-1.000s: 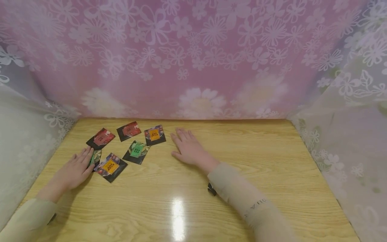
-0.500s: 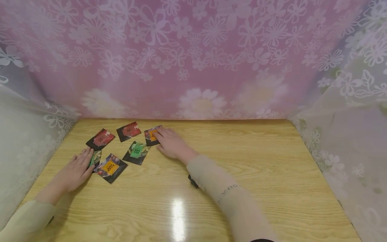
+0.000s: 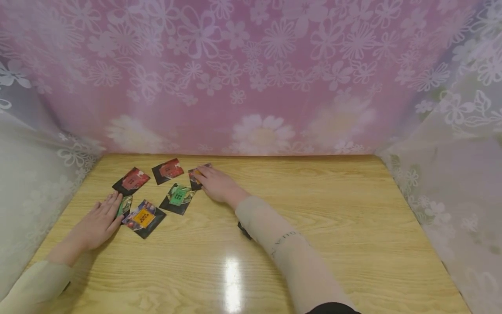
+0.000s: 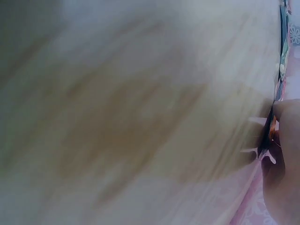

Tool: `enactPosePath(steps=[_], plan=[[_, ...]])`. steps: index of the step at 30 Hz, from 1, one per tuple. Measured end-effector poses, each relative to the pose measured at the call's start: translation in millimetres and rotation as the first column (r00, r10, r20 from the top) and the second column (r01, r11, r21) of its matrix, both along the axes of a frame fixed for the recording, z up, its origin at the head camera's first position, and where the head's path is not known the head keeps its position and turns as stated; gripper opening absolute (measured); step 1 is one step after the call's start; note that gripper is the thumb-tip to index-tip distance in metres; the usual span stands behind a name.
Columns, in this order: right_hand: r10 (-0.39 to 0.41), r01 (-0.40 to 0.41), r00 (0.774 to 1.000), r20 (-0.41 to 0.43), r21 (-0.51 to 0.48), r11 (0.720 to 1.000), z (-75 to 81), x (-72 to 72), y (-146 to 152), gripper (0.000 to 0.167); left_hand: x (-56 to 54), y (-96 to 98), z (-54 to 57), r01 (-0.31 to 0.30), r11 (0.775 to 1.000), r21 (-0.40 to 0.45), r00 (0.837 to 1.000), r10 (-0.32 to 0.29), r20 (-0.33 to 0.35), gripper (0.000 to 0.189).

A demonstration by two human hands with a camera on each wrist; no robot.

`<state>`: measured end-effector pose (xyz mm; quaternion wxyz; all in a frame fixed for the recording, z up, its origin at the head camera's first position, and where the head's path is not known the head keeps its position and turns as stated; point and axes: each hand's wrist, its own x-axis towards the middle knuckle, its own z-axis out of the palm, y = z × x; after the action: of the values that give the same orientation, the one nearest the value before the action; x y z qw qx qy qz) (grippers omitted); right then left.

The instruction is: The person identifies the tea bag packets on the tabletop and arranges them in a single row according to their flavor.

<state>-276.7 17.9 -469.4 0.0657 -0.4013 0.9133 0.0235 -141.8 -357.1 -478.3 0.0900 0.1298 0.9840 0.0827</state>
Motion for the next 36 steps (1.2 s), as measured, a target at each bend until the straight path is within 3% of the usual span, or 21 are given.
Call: enactPosePath(steps=[13,27,36], plan=[[0.007,-0.006,0.999,0.039,-0.033,0.999,1.2,5.9,33,0.058,0.5,-1.4,-0.1,-0.001,1.000,-0.003,1.000,0.001,-0.011,0.073],[-0.019,0.024,0.998,0.058,-0.094,0.995,0.3,16.7,100,0.056,0.8,0.7,-0.9,0.001,1.000,-0.009,1.000,-0.001,-0.020,0.073],[-0.073,0.088,0.993,0.095,-0.170,0.982,0.5,25.1,143,0.057,-0.2,-0.9,-4.2,0.008,1.000,-0.006,1.000,-0.008,-0.029,0.073]])
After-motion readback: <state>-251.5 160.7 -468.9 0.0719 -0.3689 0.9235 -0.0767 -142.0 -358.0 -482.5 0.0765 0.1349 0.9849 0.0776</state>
